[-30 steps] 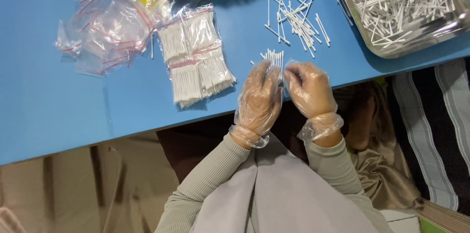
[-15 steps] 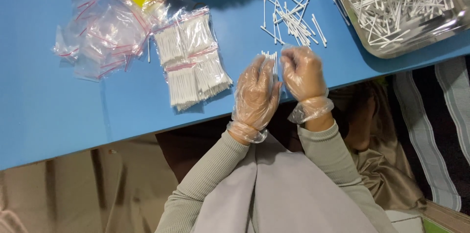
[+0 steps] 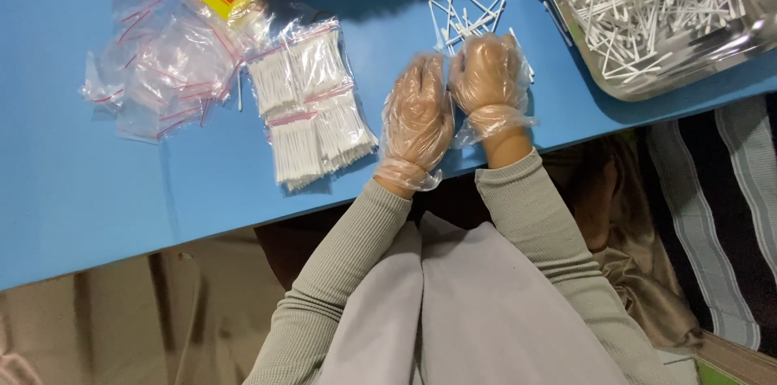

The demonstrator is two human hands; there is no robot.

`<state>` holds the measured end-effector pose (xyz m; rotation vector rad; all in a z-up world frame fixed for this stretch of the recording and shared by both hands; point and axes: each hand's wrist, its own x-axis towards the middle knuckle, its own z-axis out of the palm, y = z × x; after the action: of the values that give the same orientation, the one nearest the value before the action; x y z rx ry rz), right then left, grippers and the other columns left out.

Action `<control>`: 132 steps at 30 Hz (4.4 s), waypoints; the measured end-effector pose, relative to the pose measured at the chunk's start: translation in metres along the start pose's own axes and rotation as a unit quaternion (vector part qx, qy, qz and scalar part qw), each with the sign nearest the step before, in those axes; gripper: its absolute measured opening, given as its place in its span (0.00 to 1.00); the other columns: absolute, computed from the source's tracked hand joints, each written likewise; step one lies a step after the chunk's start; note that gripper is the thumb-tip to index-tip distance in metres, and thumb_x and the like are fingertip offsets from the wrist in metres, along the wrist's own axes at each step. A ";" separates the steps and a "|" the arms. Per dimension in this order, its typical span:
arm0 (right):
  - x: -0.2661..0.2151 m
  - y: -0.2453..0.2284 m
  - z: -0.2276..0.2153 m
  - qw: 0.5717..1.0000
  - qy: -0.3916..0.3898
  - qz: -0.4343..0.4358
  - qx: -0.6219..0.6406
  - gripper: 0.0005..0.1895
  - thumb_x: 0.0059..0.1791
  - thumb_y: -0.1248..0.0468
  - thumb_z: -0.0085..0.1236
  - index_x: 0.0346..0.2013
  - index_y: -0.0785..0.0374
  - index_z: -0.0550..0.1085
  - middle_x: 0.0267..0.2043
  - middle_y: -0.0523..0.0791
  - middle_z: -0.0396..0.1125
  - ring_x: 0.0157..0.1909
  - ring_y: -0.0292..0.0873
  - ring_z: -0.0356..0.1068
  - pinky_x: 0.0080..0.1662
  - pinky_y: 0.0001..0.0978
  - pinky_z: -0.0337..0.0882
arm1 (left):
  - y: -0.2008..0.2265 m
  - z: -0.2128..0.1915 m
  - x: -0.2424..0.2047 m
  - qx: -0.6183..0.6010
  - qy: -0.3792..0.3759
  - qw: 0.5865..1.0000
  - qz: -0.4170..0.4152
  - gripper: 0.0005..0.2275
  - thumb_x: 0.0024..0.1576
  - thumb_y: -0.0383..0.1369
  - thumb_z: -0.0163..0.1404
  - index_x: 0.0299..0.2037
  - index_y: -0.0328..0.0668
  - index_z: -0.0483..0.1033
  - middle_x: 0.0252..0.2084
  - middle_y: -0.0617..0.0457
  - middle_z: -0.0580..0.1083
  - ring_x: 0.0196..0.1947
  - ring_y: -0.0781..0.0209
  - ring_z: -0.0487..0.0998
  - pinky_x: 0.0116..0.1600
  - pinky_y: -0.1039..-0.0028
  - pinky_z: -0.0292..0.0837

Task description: Sorting and placing cotton swabs into small plastic bags at a workspace.

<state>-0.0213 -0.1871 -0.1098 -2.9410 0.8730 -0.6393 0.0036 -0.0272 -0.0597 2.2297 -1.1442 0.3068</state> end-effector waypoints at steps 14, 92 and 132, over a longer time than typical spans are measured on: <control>-0.030 0.001 -0.060 0.972 -0.031 0.061 0.223 0.07 0.53 0.61 0.61 0.36 0.61 0.78 0.32 0.52 0.72 0.41 0.57 0.75 0.40 0.49 0.73 | 0.000 -0.016 -0.002 -0.055 0.013 0.998 -0.004 0.18 0.60 0.32 0.51 0.61 0.39 0.71 0.56 0.40 0.73 0.62 0.41 0.74 0.65 0.55 0.72; -0.076 -0.028 -0.132 0.749 -0.008 0.104 0.654 0.06 0.49 0.80 0.65 0.35 0.75 0.75 0.36 0.57 0.72 0.44 0.40 0.73 0.43 0.33 0.76 | 0.021 -0.055 -0.022 -0.196 0.152 0.968 0.047 0.07 0.59 0.32 0.58 0.46 0.56 0.81 0.34 0.62 0.79 0.35 0.57 0.82 0.42 0.68 0.80; 0.098 -0.107 -0.058 0.931 -0.142 -0.304 0.144 0.17 0.45 0.78 0.55 0.46 0.61 0.79 0.44 0.50 0.76 0.47 0.57 0.75 0.51 0.48 0.74 | -0.020 -0.080 -0.019 -0.221 0.098 0.969 -0.051 0.17 0.60 0.29 0.55 0.57 0.27 0.75 0.51 0.29 0.77 0.52 0.34 0.80 0.54 0.56 0.79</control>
<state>0.0862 -0.1421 -0.0065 -2.8904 -0.1620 -0.2866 0.0132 0.0429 -0.0131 1.8138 -0.8886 0.2002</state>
